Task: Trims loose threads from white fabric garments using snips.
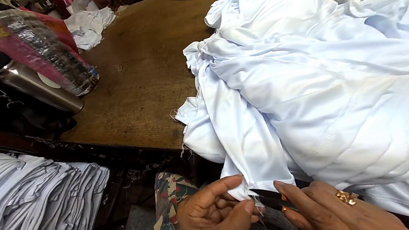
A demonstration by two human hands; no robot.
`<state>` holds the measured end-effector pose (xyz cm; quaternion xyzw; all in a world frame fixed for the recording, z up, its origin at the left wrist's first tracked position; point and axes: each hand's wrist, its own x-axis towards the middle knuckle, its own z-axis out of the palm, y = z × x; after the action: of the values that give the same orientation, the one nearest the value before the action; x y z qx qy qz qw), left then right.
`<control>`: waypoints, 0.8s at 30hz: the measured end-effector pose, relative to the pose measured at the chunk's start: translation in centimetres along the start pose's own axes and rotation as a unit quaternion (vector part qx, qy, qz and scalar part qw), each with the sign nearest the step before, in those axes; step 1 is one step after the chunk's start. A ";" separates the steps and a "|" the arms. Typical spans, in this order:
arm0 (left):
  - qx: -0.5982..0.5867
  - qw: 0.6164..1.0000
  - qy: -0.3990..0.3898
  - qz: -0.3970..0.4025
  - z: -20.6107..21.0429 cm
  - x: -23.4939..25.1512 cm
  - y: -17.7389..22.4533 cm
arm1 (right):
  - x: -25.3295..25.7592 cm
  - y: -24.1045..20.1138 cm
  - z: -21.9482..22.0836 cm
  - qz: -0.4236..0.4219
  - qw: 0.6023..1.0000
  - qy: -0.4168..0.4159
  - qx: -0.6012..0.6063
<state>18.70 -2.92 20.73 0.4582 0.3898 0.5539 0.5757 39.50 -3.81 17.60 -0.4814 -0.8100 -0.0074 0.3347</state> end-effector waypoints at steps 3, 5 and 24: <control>0.000 1.000 -0.002 0.001 0.0 0.0 -0.2 | 0.1 -0.1 0.2 0.002 1.000 0.005 -0.001; -0.010 1.000 -0.002 -0.003 0.0 0.0 -0.2 | 0.1 0.0 0.3 0.001 1.000 0.007 -0.006; 0.317 0.912 -0.011 0.260 -1.5 1.9 -0.6 | 1.7 1.1 0.7 0.060 0.911 -0.018 0.407</control>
<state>17.58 -0.90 19.87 0.7076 0.4063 0.5260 0.2400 39.52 -1.70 17.64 -0.3515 -0.7181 0.3516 0.4870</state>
